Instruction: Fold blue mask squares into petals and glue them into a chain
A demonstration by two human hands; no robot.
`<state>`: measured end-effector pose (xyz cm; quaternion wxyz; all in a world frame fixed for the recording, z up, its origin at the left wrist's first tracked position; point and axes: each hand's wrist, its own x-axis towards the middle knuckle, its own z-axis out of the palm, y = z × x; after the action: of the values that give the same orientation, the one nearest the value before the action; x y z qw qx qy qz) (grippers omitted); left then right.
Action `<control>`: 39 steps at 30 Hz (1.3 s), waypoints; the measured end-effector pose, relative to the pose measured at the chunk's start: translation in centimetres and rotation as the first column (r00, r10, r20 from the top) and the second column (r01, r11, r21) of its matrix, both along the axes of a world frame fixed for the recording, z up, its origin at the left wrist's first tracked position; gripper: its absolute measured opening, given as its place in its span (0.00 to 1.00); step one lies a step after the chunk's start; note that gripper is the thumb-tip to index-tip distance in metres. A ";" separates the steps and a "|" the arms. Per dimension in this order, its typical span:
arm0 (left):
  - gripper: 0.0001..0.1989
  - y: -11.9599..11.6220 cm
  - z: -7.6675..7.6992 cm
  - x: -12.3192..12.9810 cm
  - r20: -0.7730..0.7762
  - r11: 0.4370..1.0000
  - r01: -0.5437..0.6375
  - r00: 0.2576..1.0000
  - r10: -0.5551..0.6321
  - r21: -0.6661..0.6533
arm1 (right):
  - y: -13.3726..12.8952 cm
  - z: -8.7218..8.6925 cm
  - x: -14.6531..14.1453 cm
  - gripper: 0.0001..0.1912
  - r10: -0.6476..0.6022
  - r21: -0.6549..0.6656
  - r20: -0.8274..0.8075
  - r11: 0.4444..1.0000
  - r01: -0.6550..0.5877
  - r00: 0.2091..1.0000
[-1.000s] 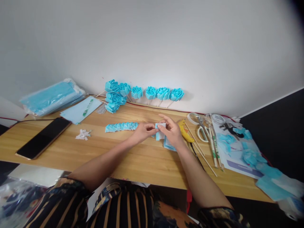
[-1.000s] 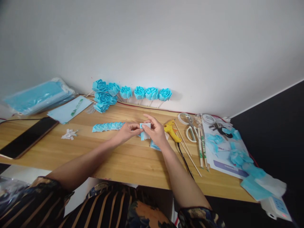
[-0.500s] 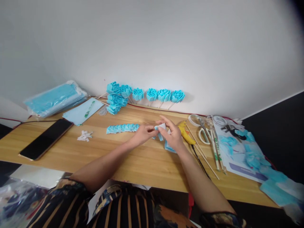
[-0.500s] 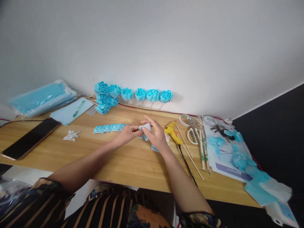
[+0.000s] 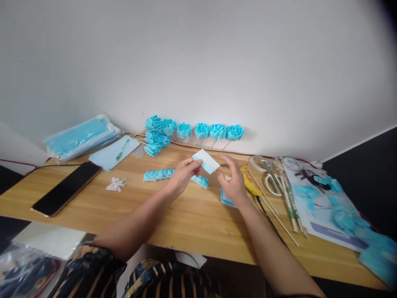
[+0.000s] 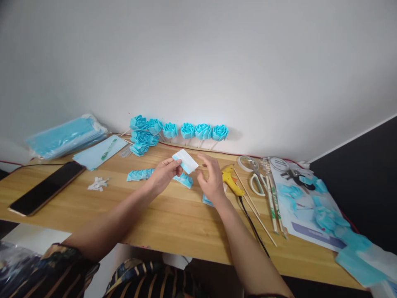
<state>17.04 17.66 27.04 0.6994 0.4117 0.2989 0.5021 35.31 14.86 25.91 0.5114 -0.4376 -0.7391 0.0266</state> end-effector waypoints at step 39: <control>0.16 -0.5 -1.3 0.8 -0.062 0.988 -0.039 0.997 0.048 0.146 | -0.2 -1.6 -1.6 0.07 0.032 -0.274 -0.406 0.949 -0.156 0.913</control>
<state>17.84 17.16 25.72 0.6462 0.4711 0.2933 0.5238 33.69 14.71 24.30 0.5760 -0.4593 -0.6277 0.2517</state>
